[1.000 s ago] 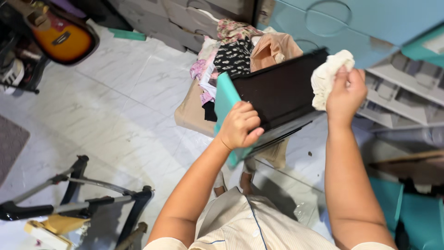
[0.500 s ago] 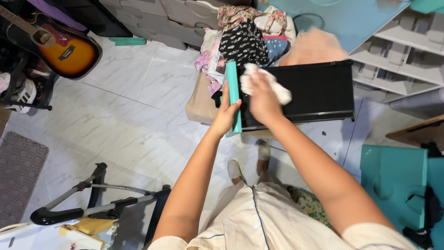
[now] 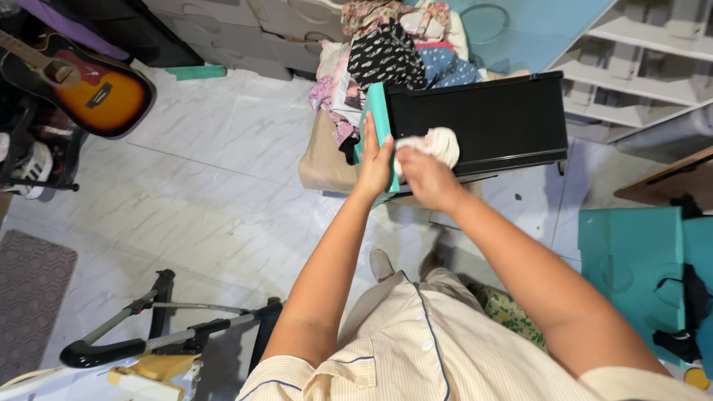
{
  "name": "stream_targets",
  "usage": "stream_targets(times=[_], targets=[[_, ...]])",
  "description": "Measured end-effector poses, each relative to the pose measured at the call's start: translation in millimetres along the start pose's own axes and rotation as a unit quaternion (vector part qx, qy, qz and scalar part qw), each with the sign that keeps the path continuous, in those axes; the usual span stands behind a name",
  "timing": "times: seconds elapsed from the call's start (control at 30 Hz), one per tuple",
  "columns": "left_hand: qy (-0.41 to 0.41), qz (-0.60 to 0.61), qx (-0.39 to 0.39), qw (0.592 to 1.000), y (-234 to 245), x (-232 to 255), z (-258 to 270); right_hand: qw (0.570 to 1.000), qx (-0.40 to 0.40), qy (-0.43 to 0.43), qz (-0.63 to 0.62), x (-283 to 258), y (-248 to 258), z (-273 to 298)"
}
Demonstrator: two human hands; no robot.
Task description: The person removes clothes from a teal drawer, wipes the interior and exterior with a cloth, and places the drawer back into the cabinet. They then pick up a pink garment and place it on a wooden board.
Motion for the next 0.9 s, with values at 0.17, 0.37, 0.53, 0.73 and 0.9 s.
stream_targets(times=[0.17,0.37,0.53,0.73,0.9], targets=[[0.011,-0.009,-0.003,1.0,1.9,4.1,1.4,0.997,0.047,0.05,-0.032,8.5,22.2,38.1],[0.015,-0.012,-0.001,1.0,2.5,7.2,6.9,0.891,0.191,-0.234,-0.339,92.9,89.5,0.8],[-0.113,0.044,0.01,0.993,8.0,-6.3,12.7,0.984,0.116,0.071,0.115,49.3,9.9,-66.1],[0.042,-0.093,0.051,0.993,10.4,1.1,33.1,0.999,0.022,0.032,0.012,2.3,-7.5,-36.5],[0.107,-0.168,0.091,0.976,5.7,32.4,26.2,0.988,0.037,0.151,0.007,-26.1,9.3,17.0]])
Point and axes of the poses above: each hand's wrist, its own z-axis away from the middle knuckle, its own y-axis out of the back of the hand, x = y × z, the point moved 3 cm from there along -z, towards the middle knuckle, and after that the axes turned 1 degree about x, right-handed, at the moved point
